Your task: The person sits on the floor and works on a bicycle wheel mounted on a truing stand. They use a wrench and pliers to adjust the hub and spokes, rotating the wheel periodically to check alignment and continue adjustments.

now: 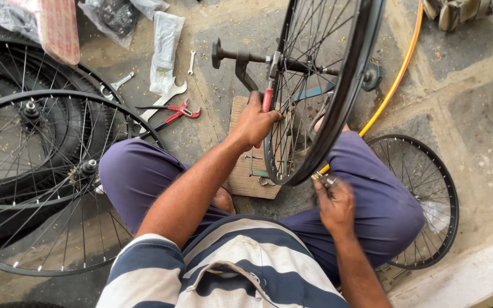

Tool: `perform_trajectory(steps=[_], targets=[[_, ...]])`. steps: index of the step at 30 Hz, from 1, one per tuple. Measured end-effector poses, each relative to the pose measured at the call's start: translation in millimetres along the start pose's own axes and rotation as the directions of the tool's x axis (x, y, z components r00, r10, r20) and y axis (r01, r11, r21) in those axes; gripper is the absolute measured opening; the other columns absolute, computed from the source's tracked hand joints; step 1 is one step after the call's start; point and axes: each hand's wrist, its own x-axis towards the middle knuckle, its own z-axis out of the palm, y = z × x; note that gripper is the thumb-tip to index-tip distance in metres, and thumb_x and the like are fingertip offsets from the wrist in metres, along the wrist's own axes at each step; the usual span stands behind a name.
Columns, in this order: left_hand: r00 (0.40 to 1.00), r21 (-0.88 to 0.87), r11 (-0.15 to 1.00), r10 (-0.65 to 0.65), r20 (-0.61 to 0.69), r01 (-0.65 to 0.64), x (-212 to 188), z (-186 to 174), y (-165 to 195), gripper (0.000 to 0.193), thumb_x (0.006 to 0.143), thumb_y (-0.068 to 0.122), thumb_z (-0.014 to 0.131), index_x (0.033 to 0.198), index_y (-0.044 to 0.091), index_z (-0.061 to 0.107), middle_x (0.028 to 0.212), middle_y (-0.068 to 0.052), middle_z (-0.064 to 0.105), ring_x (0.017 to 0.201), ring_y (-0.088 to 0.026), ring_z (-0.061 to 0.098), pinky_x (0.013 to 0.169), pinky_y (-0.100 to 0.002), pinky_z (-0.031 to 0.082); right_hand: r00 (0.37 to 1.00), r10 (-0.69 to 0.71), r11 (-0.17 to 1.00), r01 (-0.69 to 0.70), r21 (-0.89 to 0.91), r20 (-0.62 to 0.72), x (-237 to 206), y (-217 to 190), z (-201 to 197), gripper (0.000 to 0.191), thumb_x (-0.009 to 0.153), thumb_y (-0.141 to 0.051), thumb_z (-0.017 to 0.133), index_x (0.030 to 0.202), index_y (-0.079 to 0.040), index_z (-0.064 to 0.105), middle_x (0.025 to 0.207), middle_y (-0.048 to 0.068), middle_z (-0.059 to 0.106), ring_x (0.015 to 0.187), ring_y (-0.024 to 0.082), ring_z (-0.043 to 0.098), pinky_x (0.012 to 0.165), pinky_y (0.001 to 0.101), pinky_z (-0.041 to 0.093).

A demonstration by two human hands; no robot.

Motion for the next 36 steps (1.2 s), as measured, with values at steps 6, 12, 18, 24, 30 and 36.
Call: perform_trajectory(steps=[6, 12, 18, 24, 30, 36], targets=[[0.959, -0.17, 0.947, 0.282, 0.032, -0.272, 8.2, 8.0, -15.6, 0.093, 0.086, 0.023, 0.085, 0.154, -0.003, 0.027, 0.129, -0.021, 0.06, 0.112, -0.027, 0.062, 0.094, -0.038, 0.051, 0.896, -0.298, 0.929, 0.352, 0.117, -0.33, 38.8, -34.7, -44.4, 0.019, 0.112, -0.015, 0.064, 0.103, 0.001, 0.07, 0.089, 0.007, 0.072, 0.076, 0.017, 0.067, 0.071, 0.0303, 0.054], [0.993, -0.201, 0.979, -0.02, 0.118, 0.043, 7.3, 13.8, -0.9, 0.087, 0.074, 0.02, 0.074, 0.149, 0.009, 0.034, 0.094, -0.009, 0.057, 0.076, -0.019, 0.057, 0.059, -0.035, 0.051, 0.762, -0.463, 0.705, 0.626, 0.333, -0.452, 97.5, -65.6, -31.2, 0.014, 0.111, -0.011, 0.065, 0.114, 0.001, 0.061, 0.107, 0.015, 0.072, 0.089, 0.02, 0.073, 0.081, 0.0317, 0.061], [0.989, -0.218, 0.976, 0.017, 0.149, 0.016, 2.8, 7.9, 1.0, 0.081, 0.076, 0.022, 0.073, 0.149, 0.009, 0.04, 0.093, -0.006, 0.057, 0.079, -0.016, 0.055, 0.061, -0.033, 0.051, 0.852, -0.31, 0.79, 0.478, 0.383, -0.422, 126.8, -77.3, 7.0, 0.015, 0.115, -0.016, 0.054, 0.117, -0.005, 0.063, 0.092, 0.006, 0.072, 0.061, 0.008, 0.053, 0.055, 0.0212, 0.042], [0.982, -0.275, 0.961, 0.012, 0.187, 0.041, 4.3, 12.7, -1.8, 0.083, 0.076, 0.019, 0.071, 0.15, 0.008, 0.036, 0.093, -0.004, 0.057, 0.08, -0.015, 0.054, 0.064, -0.033, 0.05, 0.964, -0.083, 0.382, 0.264, 0.885, -0.252, 142.2, -51.3, -9.2, 0.015, 0.113, -0.008, 0.066, 0.127, -0.003, 0.065, 0.1, 0.006, 0.067, 0.075, 0.012, 0.057, 0.064, 0.0258, 0.045], [0.98, -0.303, 0.953, 0.036, 0.194, 0.025, 3.6, 14.9, -4.3, 0.084, 0.077, 0.017, 0.071, 0.151, 0.009, 0.033, 0.093, -0.003, 0.058, 0.08, -0.015, 0.056, 0.065, -0.033, 0.049, 0.954, -0.284, 0.931, 0.249, -0.268, -0.098, 155.1, -38.7, 30.2, 0.028, 0.108, -0.034, 0.061, 0.113, -0.007, 0.062, 0.072, 0.012, 0.067, 0.062, 0.029, 0.069, 0.055, 0.0446, 0.053], [0.98, -0.3, 0.954, 0.04, 0.197, 0.021, 1.2, 14.9, -2.6, 0.08, 0.079, 0.016, 0.071, 0.149, 0.006, 0.035, 0.093, -0.003, 0.06, 0.082, -0.015, 0.057, 0.066, -0.033, 0.05, 0.86, -0.51, 0.818, 0.475, -0.324, -0.027, 172.6, -69.9, 49.8, 0.041, 0.093, -0.026, 0.065, 0.126, -0.003, 0.059, 0.072, 0.025, 0.068, 0.061, 0.044, 0.067, 0.056, 0.0529, 0.054]])
